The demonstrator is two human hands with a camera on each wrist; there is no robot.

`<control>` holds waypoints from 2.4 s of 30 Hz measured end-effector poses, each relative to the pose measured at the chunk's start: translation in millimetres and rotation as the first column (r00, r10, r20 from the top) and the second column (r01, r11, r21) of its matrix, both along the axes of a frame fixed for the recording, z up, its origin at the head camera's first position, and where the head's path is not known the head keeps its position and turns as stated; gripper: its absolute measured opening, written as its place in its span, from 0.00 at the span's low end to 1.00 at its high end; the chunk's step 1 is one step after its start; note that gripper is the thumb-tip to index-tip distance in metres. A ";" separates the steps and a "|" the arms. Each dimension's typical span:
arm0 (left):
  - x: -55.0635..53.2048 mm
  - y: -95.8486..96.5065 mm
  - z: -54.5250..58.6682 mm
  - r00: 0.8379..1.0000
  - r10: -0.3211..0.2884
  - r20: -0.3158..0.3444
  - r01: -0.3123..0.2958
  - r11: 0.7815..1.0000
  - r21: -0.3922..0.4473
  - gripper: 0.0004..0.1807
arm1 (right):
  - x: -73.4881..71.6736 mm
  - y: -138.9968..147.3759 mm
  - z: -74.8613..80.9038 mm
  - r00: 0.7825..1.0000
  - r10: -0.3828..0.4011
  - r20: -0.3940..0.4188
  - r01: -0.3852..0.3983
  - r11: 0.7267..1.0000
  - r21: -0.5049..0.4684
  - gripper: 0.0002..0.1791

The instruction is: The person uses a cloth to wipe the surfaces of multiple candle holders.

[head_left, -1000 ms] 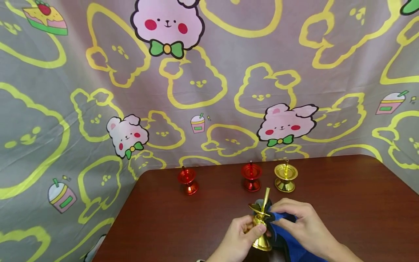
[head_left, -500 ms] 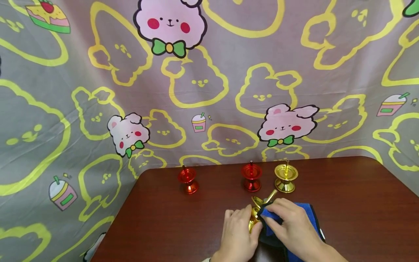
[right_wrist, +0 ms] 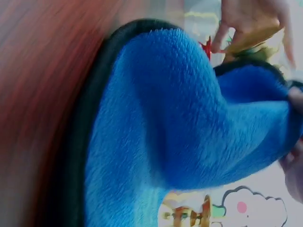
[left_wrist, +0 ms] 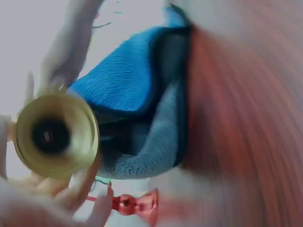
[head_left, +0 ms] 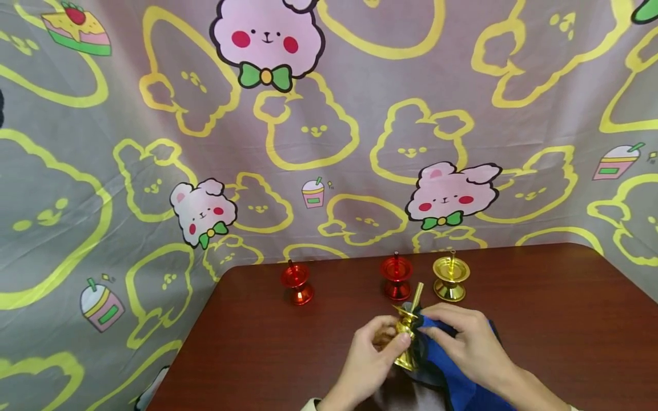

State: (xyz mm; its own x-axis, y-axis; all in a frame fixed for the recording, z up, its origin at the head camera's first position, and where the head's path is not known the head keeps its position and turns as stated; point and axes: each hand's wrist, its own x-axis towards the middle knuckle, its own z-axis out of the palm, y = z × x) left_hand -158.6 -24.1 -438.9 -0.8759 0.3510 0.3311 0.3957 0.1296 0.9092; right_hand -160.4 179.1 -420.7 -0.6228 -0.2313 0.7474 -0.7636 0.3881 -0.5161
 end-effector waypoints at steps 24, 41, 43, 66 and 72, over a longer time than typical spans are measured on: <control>6.6 2.7 -0.4 0.880 -0.383 0.281 0.277 0.894 0.351 0.22 | 1.3 9.7 -15.8 0.958 0.163 -0.237 -0.180 0.982 -0.053 0.15; 10.0 11.3 5.1 0.988 -0.066 0.139 0.052 0.994 0.100 0.08 | 10.8 9.5 -2.3 0.986 0.019 -0.165 0.003 0.991 0.136 0.17; 10.4 11.4 4.2 0.992 -0.033 0.123 0.026 0.998 0.059 0.08 | 11.7 7.5 -1.4 0.986 -0.007 -0.167 0.035 0.986 0.163 0.19; -5.8 12.7 -9.5 0.440 0.102 -0.892 -0.662 0.708 -0.246 0.25 | 5.8 -21.1 13.0 0.931 -0.363 0.044 0.334 0.893 0.302 0.27; -7.9 8.8 -3.2 0.511 0.113 -0.852 -0.632 0.721 -0.284 0.26 | 3.4 -21.0 8.1 0.950 -0.311 -0.020 0.306 0.918 0.254 0.11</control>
